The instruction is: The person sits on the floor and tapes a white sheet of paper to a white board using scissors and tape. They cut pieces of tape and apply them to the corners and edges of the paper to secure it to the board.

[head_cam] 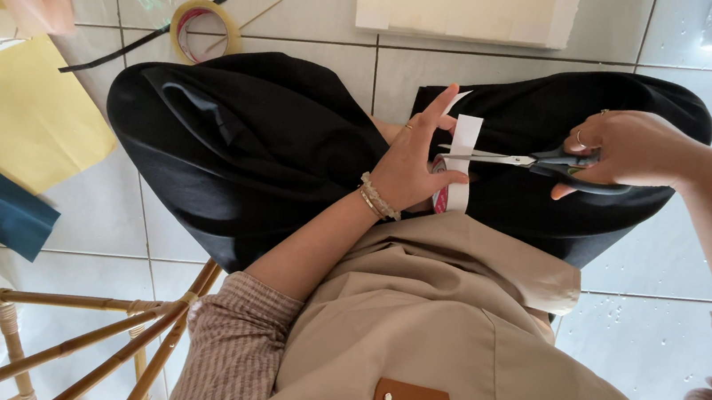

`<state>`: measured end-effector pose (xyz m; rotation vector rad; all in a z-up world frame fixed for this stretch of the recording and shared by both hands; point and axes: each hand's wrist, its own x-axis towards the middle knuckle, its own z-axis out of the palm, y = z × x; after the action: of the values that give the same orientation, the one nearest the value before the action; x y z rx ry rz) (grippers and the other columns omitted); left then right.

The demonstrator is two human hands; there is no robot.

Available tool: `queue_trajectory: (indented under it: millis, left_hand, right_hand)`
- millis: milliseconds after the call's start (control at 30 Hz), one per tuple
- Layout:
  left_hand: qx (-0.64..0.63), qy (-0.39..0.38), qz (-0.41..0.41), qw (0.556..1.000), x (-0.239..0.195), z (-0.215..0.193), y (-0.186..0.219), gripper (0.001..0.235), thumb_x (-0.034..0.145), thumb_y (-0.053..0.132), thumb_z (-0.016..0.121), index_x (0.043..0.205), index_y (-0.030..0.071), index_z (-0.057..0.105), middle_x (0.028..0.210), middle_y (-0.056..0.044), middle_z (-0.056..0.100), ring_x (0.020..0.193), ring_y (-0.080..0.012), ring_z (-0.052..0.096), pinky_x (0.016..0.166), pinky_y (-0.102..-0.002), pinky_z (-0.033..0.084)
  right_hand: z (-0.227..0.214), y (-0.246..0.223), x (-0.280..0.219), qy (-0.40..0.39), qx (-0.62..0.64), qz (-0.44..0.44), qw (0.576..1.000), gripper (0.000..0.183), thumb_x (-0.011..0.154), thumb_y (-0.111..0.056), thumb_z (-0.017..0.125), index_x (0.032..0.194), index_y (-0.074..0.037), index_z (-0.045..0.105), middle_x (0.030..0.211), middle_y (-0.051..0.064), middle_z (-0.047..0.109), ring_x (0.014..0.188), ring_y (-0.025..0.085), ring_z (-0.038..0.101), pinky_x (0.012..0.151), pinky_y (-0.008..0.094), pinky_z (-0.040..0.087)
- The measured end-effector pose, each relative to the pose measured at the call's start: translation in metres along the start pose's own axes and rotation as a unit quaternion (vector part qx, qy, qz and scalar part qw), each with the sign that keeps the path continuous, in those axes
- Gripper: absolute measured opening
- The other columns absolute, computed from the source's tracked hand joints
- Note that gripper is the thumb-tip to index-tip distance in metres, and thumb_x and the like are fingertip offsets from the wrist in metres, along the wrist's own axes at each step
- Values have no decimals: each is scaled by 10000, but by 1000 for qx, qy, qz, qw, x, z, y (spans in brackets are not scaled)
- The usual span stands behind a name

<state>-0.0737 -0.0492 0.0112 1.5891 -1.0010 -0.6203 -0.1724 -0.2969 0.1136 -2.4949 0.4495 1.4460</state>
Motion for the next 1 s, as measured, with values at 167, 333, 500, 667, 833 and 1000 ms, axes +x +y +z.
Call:
queue_trajectory:
  millis: [167,333,500,667,833,1000]
  left_hand:
    - [12,-13,-19,1000,0,0,2,1093,701,244,847,1474,204,74,1113,-49,551,1088,-176,546,1014,-376,410]
    - [31,-35,5,999,-3,3,2,1125,724,233,854,1487,147,32,1524,-15,211,1176,-244,474,1023,-410,430]
    - [-40,32,-87,995,-10,10,7,1338,567,266,899,1450,157,-101,1509,-173,62,1230,-304,503,968,-446,485]
    - [-112,37,-173,978,-12,7,27,1353,586,201,846,1393,131,-238,1496,-274,-84,1216,-232,516,1037,-336,391]
    - [-133,-3,-221,966,-7,4,31,1317,600,170,826,1391,218,-225,1515,-264,-90,941,-197,668,825,-261,526]
    - [-134,-43,-200,970,-7,7,26,1320,594,263,810,1398,201,-236,1532,-151,-175,1025,-269,611,881,-351,500]
  right_hand:
    - [7,3,3,12,-80,-18,997,533,628,-711,655,533,-191,588,512,-56,497,540,110,446,553,263,291]
    - [-2,-10,-14,22,-98,-7,995,728,512,-788,664,986,-236,638,1001,-153,625,1128,108,526,836,286,493]
    - [-5,10,-21,120,-27,52,991,718,551,-765,631,948,-167,620,1069,-69,600,1170,183,489,852,420,504]
    - [1,69,7,236,229,152,932,680,743,-557,686,1149,-17,616,1194,150,536,1200,349,407,925,454,335]
    - [55,198,155,332,189,243,892,299,946,-252,665,1083,12,690,889,210,668,774,380,620,641,467,514]
    - [44,193,204,219,175,311,908,562,836,-318,762,1158,32,462,891,213,657,912,365,620,665,443,531]
